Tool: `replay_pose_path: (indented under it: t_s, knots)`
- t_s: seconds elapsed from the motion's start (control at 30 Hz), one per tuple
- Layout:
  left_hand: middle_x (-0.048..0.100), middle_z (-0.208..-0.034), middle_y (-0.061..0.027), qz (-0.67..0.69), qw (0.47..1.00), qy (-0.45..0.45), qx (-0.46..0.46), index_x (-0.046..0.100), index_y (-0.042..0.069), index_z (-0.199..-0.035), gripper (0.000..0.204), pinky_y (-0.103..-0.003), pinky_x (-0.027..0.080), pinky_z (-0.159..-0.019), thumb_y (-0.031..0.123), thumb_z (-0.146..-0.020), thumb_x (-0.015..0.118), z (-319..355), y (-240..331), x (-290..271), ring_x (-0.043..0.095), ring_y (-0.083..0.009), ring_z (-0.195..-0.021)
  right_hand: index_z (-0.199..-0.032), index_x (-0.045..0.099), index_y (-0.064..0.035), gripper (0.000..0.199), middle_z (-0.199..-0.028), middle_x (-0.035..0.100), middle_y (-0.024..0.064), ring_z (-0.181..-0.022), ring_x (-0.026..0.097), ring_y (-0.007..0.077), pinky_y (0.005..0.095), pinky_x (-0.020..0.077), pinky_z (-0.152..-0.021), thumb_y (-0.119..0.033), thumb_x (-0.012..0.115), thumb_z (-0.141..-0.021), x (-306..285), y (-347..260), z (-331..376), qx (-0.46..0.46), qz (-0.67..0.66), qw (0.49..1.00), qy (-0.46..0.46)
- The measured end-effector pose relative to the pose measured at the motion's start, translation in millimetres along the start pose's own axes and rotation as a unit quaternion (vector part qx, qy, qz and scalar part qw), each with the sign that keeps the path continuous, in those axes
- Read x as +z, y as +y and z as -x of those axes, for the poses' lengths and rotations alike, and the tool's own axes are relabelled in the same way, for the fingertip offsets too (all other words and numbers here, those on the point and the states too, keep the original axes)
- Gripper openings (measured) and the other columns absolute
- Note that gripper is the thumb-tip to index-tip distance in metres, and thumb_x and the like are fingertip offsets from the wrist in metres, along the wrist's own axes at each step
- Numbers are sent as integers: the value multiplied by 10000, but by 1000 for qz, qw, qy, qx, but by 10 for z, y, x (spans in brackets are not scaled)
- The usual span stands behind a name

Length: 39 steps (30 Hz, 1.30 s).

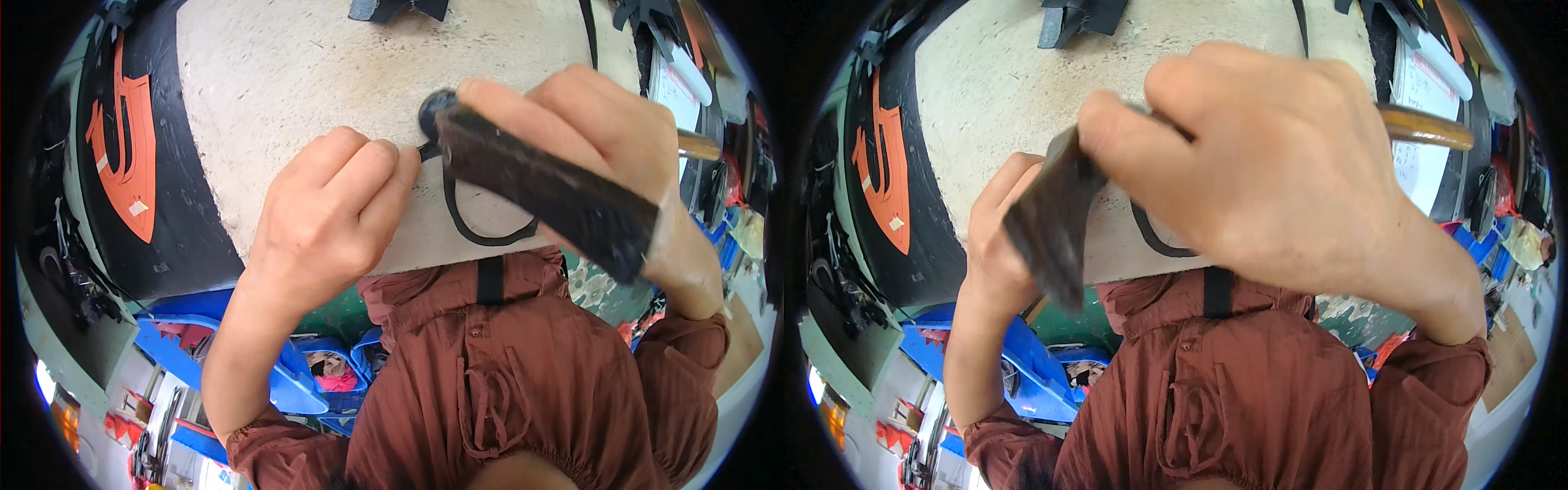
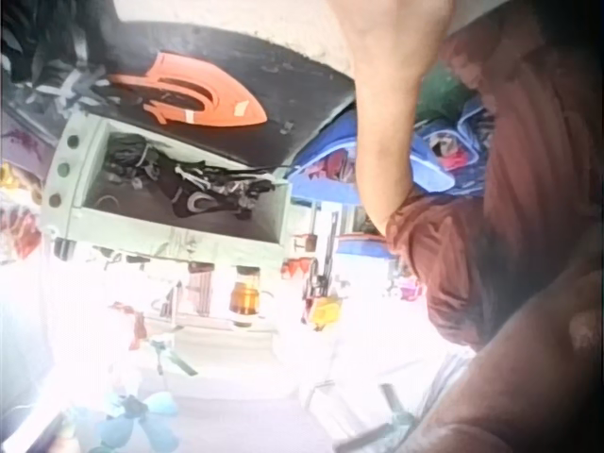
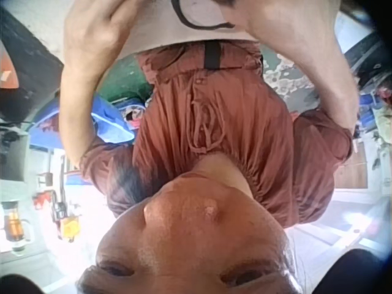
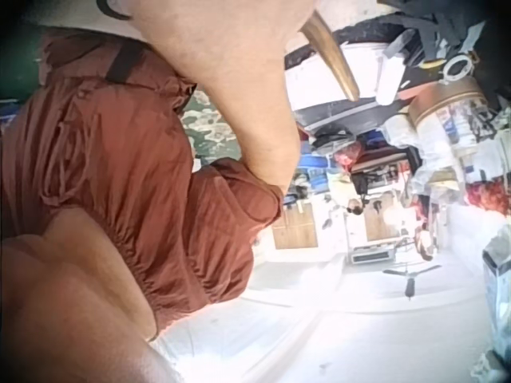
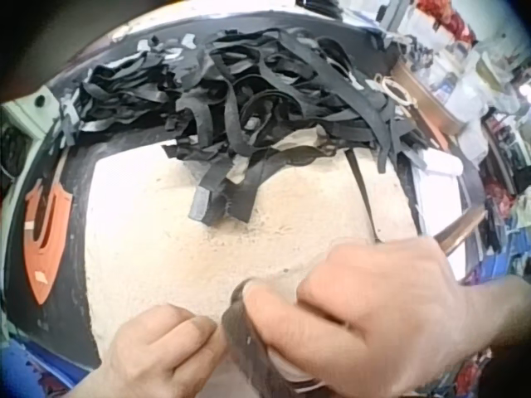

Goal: Hammering and shaping black leather strips on a workbench for shoe assembly.

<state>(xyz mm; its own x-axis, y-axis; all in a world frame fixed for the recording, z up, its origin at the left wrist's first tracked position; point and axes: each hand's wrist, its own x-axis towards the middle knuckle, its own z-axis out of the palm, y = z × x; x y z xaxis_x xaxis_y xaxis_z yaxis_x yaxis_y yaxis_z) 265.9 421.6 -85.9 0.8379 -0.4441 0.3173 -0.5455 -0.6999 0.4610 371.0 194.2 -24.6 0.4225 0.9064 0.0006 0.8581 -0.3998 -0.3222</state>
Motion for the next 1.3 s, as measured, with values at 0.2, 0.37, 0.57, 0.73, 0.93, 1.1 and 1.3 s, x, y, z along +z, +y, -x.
replay_pose_path:
  t_s: [0.2,0.37,0.57,0.73,0.93,1.1,1.3]
  knots:
    - [554,-855,-68,-11,1000,12,3,703,-41,-981,373,-349,506,-620,34,-615,686,67,-31,20,567,-225,-728,-1222,714,-83,486,-756,579,71,-639,604,272,359,477,-573,-45,767,-740,53,-34,15,20,3,999,26]
    - [563,-866,-68,-13,1000,11,-3,701,-43,-988,382,-347,500,-618,39,-616,678,93,-30,15,564,-227,-727,-1204,718,-67,457,-782,603,78,-645,618,267,350,489,-577,-27,773,-752,110,-67,4,3,-15,999,34]
    - [567,-875,-70,18,999,35,-22,700,-48,-1002,400,-352,496,-628,37,-612,680,142,21,1,561,-229,-724,-1210,717,-63,479,-784,605,83,-639,618,256,346,483,-568,-26,786,-738,60,-107,-37,-8,-23,999,34]
    - [576,-881,-73,-16,999,28,-13,701,-49,-1001,403,-355,495,-632,33,-607,685,193,-2,-2,567,-228,-726,-1218,709,-46,488,-774,597,79,-649,616,249,347,484,-574,-28,783,-736,80,-53,-63,-10,5,999,41]
    - [590,-899,-80,-5,999,44,-20,703,-54,-994,411,-350,498,-641,23,-591,694,256,-6,16,583,-232,-741,-1204,715,-48,466,-786,597,75,-651,613,242,340,483,-577,-42,791,-744,93,-85,-85,-35,-26,999,-6]
    - [599,-913,-86,-20,999,27,-26,703,-59,-1002,420,-353,504,-651,22,-590,699,284,11,-13,594,-238,-756,-1192,720,-54,451,-790,594,73,-667,621,254,339,488,-586,-63,783,-745,84,-114,-112,-18,-9,999,36]
    - [591,-908,-88,-35,998,53,-20,702,-65,-1006,428,-352,506,-655,26,-588,698,351,2,18,593,-240,-758,-1188,723,-56,459,-823,612,82,-676,629,262,346,489,-591,-59,782,-733,60,-125,-140,-21,-7,1000,15]
